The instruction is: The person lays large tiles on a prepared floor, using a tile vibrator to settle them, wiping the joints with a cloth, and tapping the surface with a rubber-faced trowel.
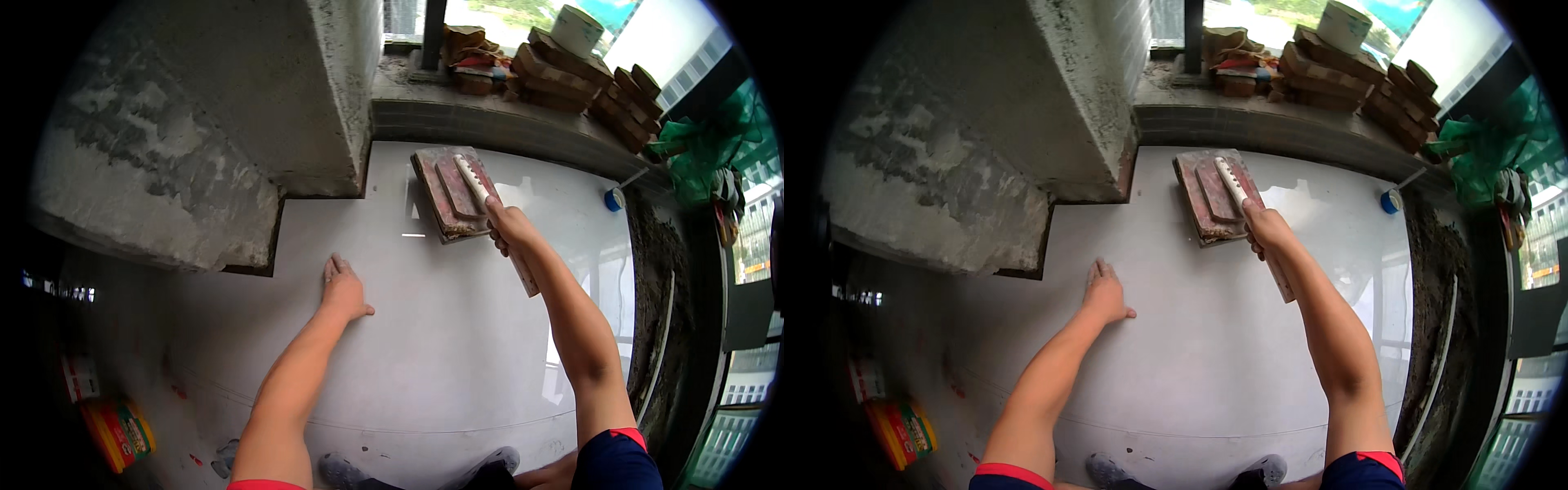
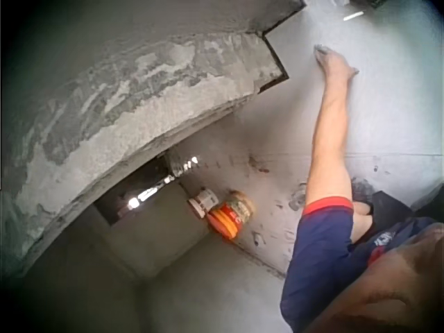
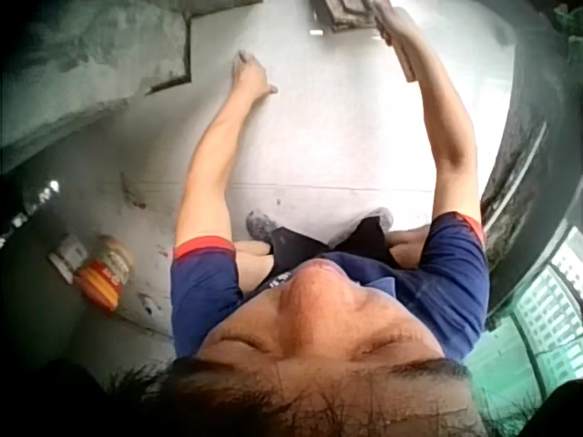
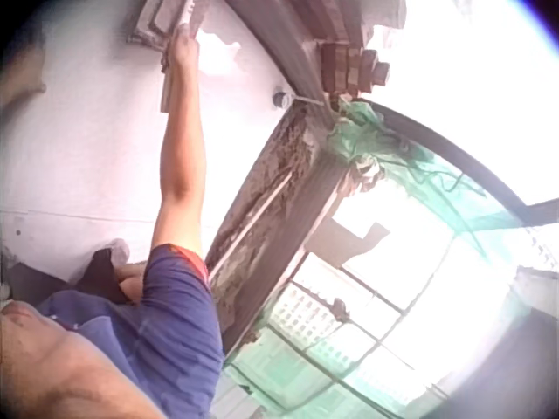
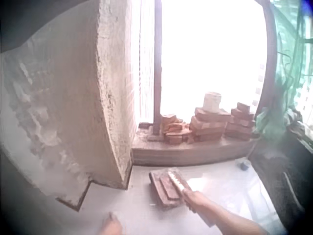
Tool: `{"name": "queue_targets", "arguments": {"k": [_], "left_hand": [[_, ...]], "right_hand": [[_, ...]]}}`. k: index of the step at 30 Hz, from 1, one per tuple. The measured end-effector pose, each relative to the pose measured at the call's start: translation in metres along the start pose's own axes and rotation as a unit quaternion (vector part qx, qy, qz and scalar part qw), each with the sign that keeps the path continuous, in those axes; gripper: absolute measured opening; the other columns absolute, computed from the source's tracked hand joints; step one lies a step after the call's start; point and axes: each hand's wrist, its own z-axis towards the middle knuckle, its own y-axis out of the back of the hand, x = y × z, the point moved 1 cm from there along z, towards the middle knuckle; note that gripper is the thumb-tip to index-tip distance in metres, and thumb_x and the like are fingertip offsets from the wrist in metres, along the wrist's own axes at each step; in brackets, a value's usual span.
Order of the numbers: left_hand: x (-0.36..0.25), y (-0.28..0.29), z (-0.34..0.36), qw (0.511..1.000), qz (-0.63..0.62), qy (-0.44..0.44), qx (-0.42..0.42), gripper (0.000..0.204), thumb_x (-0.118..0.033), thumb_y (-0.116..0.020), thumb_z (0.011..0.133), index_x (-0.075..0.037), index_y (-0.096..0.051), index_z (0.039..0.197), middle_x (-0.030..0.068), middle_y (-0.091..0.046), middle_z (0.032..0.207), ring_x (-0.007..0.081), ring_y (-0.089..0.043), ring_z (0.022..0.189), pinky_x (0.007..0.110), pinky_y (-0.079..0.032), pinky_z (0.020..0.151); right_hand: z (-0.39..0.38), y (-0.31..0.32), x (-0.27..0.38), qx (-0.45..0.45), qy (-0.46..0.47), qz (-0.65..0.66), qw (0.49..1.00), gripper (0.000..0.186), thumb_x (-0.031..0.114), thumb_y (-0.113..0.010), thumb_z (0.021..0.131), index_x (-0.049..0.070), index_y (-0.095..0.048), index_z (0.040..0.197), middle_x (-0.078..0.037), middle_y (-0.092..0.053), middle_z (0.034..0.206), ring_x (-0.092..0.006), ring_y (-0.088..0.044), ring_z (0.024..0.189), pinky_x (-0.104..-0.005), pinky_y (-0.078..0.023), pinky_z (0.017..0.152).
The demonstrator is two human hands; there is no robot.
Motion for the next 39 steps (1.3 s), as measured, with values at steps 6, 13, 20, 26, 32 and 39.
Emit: {"name": "queue_targets", "arguments": {"k": [6, 13, 20, 26, 32, 39], "left_hand": [[-0.003, -0.007, 0.003, 0.998, -0.056, 0.006, -0.015, 0.121, -0.059, -0.079, 0.068, 0.02, -0.025, 0.142, 0.0355, -0.022, 0.153, 0.0436, -0.015, 0.147, 0.045, -0.013, 0.122], [0.003, -0.001, -0.005, 0.997, -0.069, 0.036, 0.003, 0.126, -0.057, -0.083, 0.065, 0.02, -0.023, 0.144, 0.035, -0.017, 0.154, 0.0422, -0.014, 0.147, 0.043, -0.014, 0.122], [-0.009, -0.001, 0.003, 0.996, -0.08, 0.04, 0.015, 0.127, -0.054, -0.085, 0.063, 0.019, -0.02, 0.144, 0.0352, -0.013, 0.155, 0.0429, -0.017, 0.146, 0.041, -0.018, 0.121], [0.01, -0.003, 0.001, 0.997, -0.06, 0.049, 0.006, 0.128, -0.053, -0.086, 0.062, 0.02, -0.02, 0.144, 0.0369, -0.013, 0.154, 0.0443, -0.018, 0.145, 0.042, -0.019, 0.121], [-0.009, -0.008, 0.007, 0.997, -0.074, 0.024, 0.003, 0.127, -0.052, -0.086, 0.061, 0.021, -0.021, 0.143, 0.0382, -0.015, 0.153, 0.0461, -0.019, 0.144, 0.045, -0.017, 0.121], [-0.013, -0.016, 0.012, 0.996, -0.091, 0.012, -0.021, 0.126, -0.051, -0.087, 0.061, 0.021, -0.022, 0.142, 0.0385, -0.015, 0.153, 0.046, -0.018, 0.144, 0.046, -0.016, 0.121]], "right_hand": [[0.021, 0.051, -0.088, -0.282, 0.119, -0.103, 0.946, 0.06, 0.056, -0.033, 0.102, 0.006, -0.047, 0.071, -0.003, -0.045, 0.053, -0.0184, -0.045, 0.039, -0.0387, -0.043, 0.039], [-0.009, 0.133, -0.064, -0.167, -0.016, 0.094, 0.981, 0.057, 0.056, -0.039, 0.1, 0.009, -0.045, 0.069, -0.001, -0.04, 0.053, -0.0163, -0.039, 0.039, -0.0351, -0.038, 0.04], [0.015, 0.159, -0.127, -0.197, -0.102, 0.071, 0.972, 0.056, 0.054, -0.037, 0.1, 0.004, -0.048, 0.077, -0.007, -0.045, 0.055, -0.0196, -0.046, 0.042, -0.0396, -0.04, 0.039], [-0.008, 0.19, -0.096, -0.273, 0.025, 0.132, 0.953, 0.057, 0.057, -0.038, 0.1, 0.008, -0.046, 0.073, 0.0, -0.038, 0.051, -0.0162, -0.04, 0.038, -0.0352, -0.037, 0.036], [0.025, 0.211, -0.142, -0.239, -0.088, 0.081, 0.964, 0.055, 0.053, -0.039, 0.1, 0.003, -0.048, 0.079, -0.007, -0.045, 0.053, -0.0217, -0.044, 0.039, -0.0425, -0.04, 0.04], [-0.006, 0.219, -0.16, -0.387, 0.017, 0.015, 0.922, 0.062, 0.059, -0.038, 0.1, 0.004, -0.047, 0.073, -0.003, -0.045, 0.053, -0.0188, -0.045, 0.04, -0.0387, -0.04, 0.038]]}}
